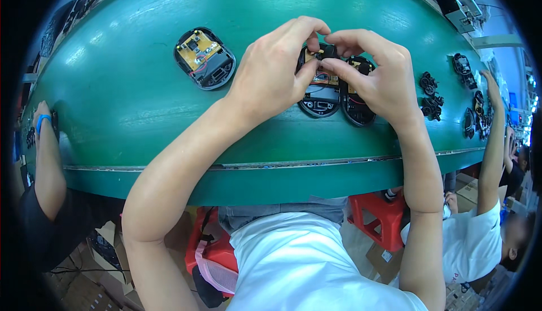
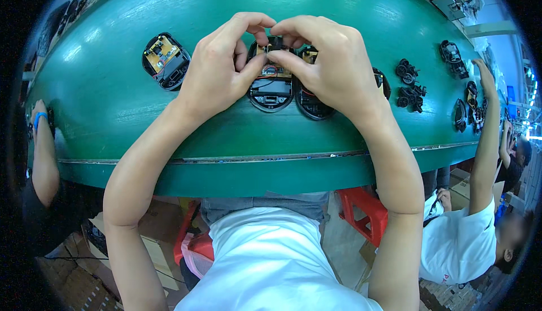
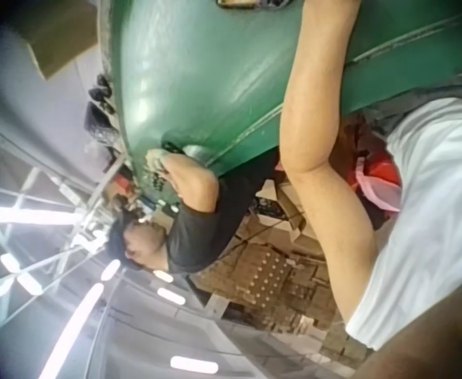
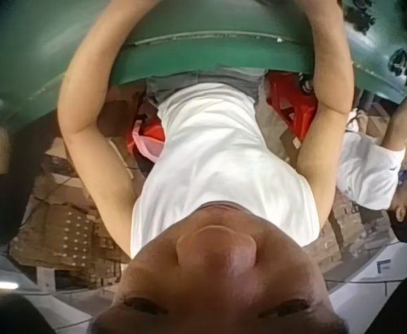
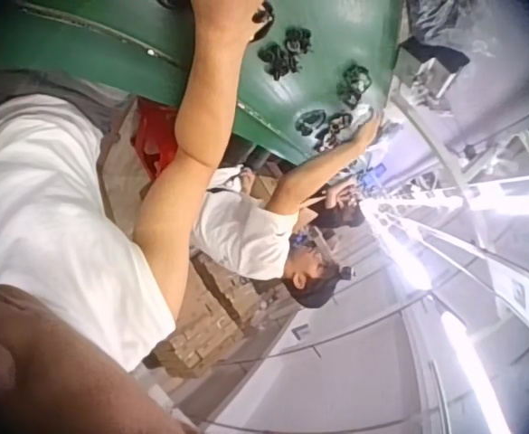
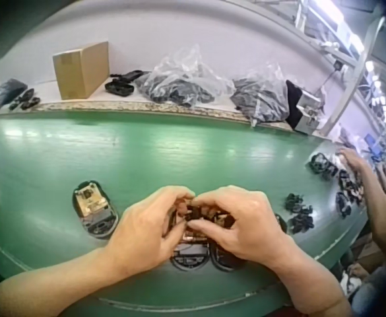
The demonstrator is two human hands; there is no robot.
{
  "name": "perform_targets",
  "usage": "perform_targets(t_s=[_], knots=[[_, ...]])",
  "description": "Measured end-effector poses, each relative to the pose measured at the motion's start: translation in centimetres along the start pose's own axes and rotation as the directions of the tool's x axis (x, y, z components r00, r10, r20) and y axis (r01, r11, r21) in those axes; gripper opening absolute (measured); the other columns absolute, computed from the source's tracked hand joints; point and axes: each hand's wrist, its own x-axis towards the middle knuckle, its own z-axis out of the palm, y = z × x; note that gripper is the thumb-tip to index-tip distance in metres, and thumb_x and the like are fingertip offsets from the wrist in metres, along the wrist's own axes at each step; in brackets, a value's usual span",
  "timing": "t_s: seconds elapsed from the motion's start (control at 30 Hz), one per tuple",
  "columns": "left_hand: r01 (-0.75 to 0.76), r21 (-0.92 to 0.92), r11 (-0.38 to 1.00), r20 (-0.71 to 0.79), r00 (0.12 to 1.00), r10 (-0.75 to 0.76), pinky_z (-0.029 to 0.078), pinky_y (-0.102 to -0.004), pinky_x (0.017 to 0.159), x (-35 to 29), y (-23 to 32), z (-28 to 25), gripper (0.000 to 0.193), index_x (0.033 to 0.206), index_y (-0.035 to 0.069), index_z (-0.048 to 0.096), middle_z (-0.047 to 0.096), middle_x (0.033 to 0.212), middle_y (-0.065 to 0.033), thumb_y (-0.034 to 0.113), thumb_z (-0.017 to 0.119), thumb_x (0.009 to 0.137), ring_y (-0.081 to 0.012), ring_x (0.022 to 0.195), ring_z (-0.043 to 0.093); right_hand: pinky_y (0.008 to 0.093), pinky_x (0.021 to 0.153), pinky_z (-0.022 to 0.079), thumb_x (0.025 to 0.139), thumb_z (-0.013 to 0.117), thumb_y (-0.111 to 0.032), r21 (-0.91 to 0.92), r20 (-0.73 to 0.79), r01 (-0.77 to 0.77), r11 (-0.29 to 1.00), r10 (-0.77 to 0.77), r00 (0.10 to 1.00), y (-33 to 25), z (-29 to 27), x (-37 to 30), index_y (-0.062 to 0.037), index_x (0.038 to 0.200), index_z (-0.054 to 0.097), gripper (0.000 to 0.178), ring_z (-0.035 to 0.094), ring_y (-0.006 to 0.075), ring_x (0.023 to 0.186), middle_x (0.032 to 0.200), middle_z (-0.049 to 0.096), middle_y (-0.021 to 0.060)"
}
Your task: Assembling internal components and shells of electronic devices on a production line
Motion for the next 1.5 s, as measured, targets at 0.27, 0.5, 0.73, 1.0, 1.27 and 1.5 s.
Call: perform_targets(t_s=[0.27, 0.5, 0.73, 1.0, 1.27, 1.5], knots=[[-0.007, -0.012, 1.000, -0.019, 1.000, 0.007, 0.043, -0.0305, 0.052, 0.1, -0.1, 0.4, 0.043, 0.120, 0.005, 0.061, 0.070, 0.094, -0.0047, -0.004, 0.072, 0.079, -0.0119, 0.051, 0.047, 0.0402, 0.074, 0.054, 0.081, 0.080, -0.015, -0.082, 0.014, 0.024, 0.996, -0.023, 1.000, 0.3, 0.3, -0.5, -0.0053, 0.099, 0.075, 0.021, 0.068, 0.0288, 0.084, 0.088, 0.071, 0.0101], [-0.011, 0.039, 0.999, -0.016, 1.000, 0.012, 0.041, -0.0307, 0.050, 0.1, 0.1, 0.4, 0.039, 0.116, 0.005, 0.061, 0.071, 0.091, -0.0035, -0.001, 0.074, 0.080, -0.0118, 0.049, 0.046, 0.0422, 0.073, 0.053, 0.080, 0.080, -0.017, -0.153, 0.075, -0.029, 0.988, 0.041, 0.996, -0.2, -0.5, 0.0, -0.0071, 0.097, 0.079, 0.019, 0.068, 0.0316, 0.081, 0.085, 0.071, 0.0104], [-0.001, 0.038, 0.999, 0.029, 1.000, 0.000, 0.038, -0.0267, 0.048, 0.5, 0.6, 0.5, 0.039, 0.116, 0.004, 0.061, 0.072, 0.098, -0.0022, -0.002, 0.075, 0.080, -0.0081, 0.049, 0.044, 0.0334, 0.057, 0.051, 0.078, 0.080, -0.010, -0.020, 0.413, -0.300, 0.954, 0.281, 0.866, 0.2, -2.6, 3.4, 0.0070, 0.088, 0.074, 0.021, 0.067, 0.0192, 0.061, 0.067, 0.069, 0.0136], [0.066, 0.039, 0.997, 0.047, 0.997, -0.067, 0.050, -0.0373, 0.060, 1.0, 1.5, 0.5, 0.034, 0.110, 0.007, 0.061, 0.074, 0.096, -0.0084, 0.001, 0.075, 0.080, -0.0239, 0.060, 0.062, 0.0359, 0.060, 0.053, 0.075, 0.080, -0.011, -0.095, 0.402, -0.106, 0.990, 0.135, 0.906, 0.9, -2.8, 3.7, 0.0051, 0.087, 0.075, 0.020, 0.069, 0.0230, 0.063, 0.069, 0.070, 0.0156], [0.062, 0.090, 0.994, 0.033, 0.997, -0.065, 0.049, -0.0330, 0.055, 0.8, 1.2, 0.5, 0.029, 0.105, 0.006, 0.064, 0.076, 0.095, -0.0059, 0.002, 0.077, 0.079, -0.0199, 0.054, 0.059, 0.0340, 0.062, 0.054, 0.073, 0.085, -0.014, -0.007, 0.422, -0.269, 0.963, 0.246, 0.872, 1.7, -2.2, 3.2, 0.0038, 0.087, 0.074, 0.026, 0.070, 0.0213, 0.067, 0.074, 0.072, 0.0125], [0.025, 0.066, 0.998, 0.015, 1.000, -0.026, 0.044, -0.0289, 0.052, 0.7, 1.9, 0.8, 0.027, 0.106, 0.005, 0.066, 0.076, 0.096, -0.0068, 0.001, 0.076, 0.081, -0.0142, 0.054, 0.056, 0.0372, 0.067, 0.057, 0.078, 0.080, -0.011, 0.165, 0.195, -0.275, 0.947, 0.242, 0.951, 1.1, -2.6, 0.4, 0.0036, 0.091, 0.074, 0.021, 0.073, 0.0278, 0.072, 0.079, 0.074, 0.0164]])
